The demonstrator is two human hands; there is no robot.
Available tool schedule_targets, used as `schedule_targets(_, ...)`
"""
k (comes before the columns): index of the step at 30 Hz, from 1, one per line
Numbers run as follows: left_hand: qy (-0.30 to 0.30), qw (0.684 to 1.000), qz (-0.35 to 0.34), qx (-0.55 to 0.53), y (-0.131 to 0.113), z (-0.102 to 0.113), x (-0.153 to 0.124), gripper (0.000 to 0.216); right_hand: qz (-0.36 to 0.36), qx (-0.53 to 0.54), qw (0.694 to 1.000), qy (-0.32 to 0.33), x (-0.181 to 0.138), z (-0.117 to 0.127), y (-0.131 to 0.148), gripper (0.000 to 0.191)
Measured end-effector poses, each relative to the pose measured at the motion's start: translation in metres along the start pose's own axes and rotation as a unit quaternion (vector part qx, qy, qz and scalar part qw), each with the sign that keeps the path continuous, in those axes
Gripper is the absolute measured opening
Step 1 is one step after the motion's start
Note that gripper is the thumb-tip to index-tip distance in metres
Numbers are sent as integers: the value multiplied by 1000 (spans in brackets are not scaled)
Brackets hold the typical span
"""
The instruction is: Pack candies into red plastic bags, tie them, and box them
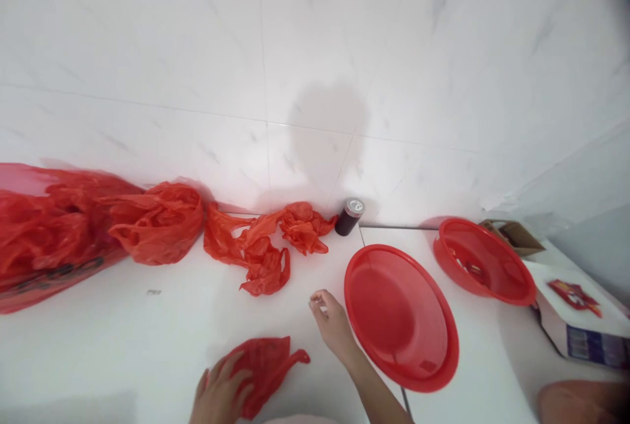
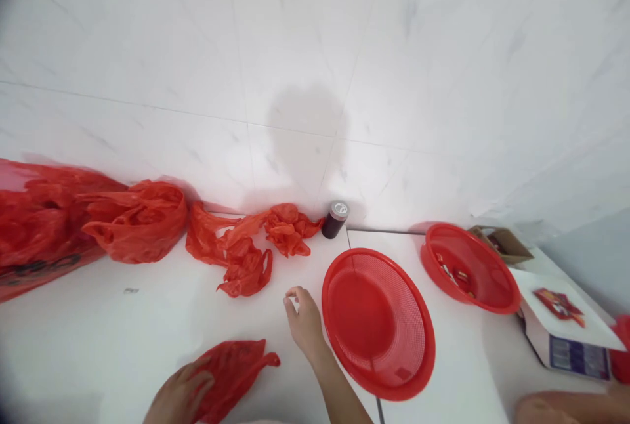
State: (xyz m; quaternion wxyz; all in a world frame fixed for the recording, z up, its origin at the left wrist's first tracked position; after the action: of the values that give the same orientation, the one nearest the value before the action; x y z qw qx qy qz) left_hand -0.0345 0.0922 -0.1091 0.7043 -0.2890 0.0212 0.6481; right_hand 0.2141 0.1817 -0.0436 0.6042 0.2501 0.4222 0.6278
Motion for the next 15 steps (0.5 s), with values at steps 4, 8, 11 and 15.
schedule_targets(4, -49, 994, -1, -99, 44, 11, -8, 32, 72, -101, 991, -42, 52, 30, 22, 23)
schedule_targets(8, -66, 996, -43, -52, 32, 0, -24, 47, 131, -165, 975, -65, 115, 38, 52, 22)
schedule_targets(11, -74, 997, -2, -16, 16, -16, -20, 57, 138, -184, 972, -48, 159, 33, 68, 25)
schedule_targets(15, -125, 983, 35, -130, 35, 5, -6, 42, 126, -134, 981, -60, 195, 54, 87, 37)
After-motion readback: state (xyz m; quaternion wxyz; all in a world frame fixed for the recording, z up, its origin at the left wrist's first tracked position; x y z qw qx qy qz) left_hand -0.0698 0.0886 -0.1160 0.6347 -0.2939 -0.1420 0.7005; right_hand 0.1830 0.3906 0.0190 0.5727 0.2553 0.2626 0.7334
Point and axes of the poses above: each hand's wrist, its own x-axis towards the middle knuckle, its own z-axis out of the back of the hand, y = z × x, the point moved 10 cm from there along x, towards the middle knuckle, and after that the axes turned 9 degrees about y, right-handed, at the moved point
